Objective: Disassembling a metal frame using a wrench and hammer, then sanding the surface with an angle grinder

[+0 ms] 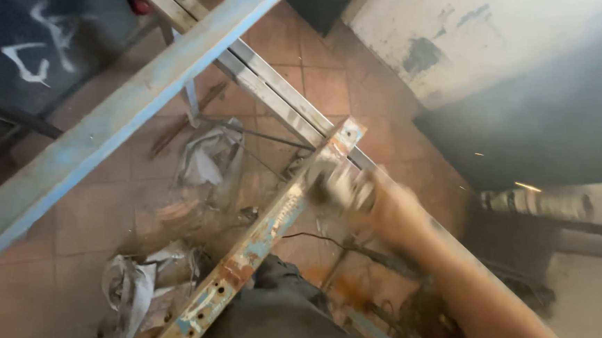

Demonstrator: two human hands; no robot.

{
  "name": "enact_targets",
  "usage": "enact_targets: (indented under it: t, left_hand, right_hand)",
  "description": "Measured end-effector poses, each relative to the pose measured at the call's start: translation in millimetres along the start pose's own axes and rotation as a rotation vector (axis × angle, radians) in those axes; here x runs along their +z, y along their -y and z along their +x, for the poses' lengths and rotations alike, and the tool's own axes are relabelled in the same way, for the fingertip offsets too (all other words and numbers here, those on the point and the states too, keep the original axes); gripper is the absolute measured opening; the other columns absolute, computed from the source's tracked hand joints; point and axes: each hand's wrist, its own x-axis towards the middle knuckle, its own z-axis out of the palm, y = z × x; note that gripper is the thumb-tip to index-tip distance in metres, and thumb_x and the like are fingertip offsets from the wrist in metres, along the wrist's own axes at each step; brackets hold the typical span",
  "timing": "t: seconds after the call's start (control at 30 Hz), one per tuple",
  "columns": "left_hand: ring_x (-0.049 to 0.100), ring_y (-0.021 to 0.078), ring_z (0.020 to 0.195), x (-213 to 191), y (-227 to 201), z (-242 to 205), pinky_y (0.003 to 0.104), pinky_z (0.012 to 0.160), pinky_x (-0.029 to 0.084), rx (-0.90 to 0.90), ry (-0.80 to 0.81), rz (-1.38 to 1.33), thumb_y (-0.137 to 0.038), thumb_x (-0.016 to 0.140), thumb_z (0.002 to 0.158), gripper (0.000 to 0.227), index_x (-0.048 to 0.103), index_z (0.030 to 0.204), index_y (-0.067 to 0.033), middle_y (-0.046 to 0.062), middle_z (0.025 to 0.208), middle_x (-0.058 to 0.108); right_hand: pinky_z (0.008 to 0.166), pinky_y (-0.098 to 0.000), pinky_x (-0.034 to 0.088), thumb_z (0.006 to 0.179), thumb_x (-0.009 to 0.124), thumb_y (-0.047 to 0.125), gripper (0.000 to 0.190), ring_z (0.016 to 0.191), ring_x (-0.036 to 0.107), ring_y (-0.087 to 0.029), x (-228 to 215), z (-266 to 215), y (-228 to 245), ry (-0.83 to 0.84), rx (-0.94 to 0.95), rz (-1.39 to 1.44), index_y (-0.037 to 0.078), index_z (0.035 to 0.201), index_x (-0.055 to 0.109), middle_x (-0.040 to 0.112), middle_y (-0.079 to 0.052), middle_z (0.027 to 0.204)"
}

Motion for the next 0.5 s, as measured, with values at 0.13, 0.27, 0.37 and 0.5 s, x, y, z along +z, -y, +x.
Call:
enact_targets:
  t: [0.13,0.27,0.37,0.5]
  left_hand:
    - [0.032,0.0058,0.045,-27.3,-177.6,-116.2,0.020,0.061,0.037,-0.372,-0.266,0.897,-0.118,0.062,0.064,0.124,0.000,0.158,-0.0668,-0.011,0.050,0.032]
    - [0.075,0.0007,0.082,-54.0,-335.8,-212.0,0.013,0.072,0.051,-0.453,-0.073,0.420,-0.081,0.065,0.085,0.080,0.031,0.155,-0.0602,-0.015,0.092,0.081]
    - [0.075,0.0114,0.091,-46.9,-343.6,-225.7,0.024,0.071,0.052,-0.471,-0.140,0.474,-0.080,0.062,0.084,0.096,0.019,0.161,-0.0437,-0.006,0.112,0.077]
    - [0.072,0.0220,0.110,-19.1,-285.3,-240.3,0.036,0.085,0.060,-0.224,-0.406,0.517,-0.084,0.058,0.078,0.106,0.013,0.163,-0.0397,-0.005,0.146,0.051]
  right_hand:
    - [0.069,-0.0288,0.066,0.074,0.087,0.043,0.069,0.085,0.076,-0.014,37.2,-54.7,35.3,0.293,-0.379,-0.103,0.019,0.130,0.053,0.076,0.002,0.109]
    - [0.065,-0.0523,0.056,0.068,0.078,0.068,0.080,0.077,0.071,-0.042,51.5,-44.0,21.3,0.224,-0.445,-0.246,0.028,0.129,0.046,0.072,-0.006,0.094]
    - [0.066,-0.0418,0.060,0.087,0.069,0.051,0.083,0.082,0.074,-0.029,-18.6,-65.5,61.2,0.155,-0.143,-0.227,0.032,0.158,0.030,0.074,-0.011,0.096]
    - [0.072,-0.0469,0.046,0.084,0.070,0.042,0.052,0.091,0.062,-0.035,-1.9,-50.9,50.0,-0.124,0.096,0.216,0.012,0.123,0.055,0.068,-0.018,0.106]
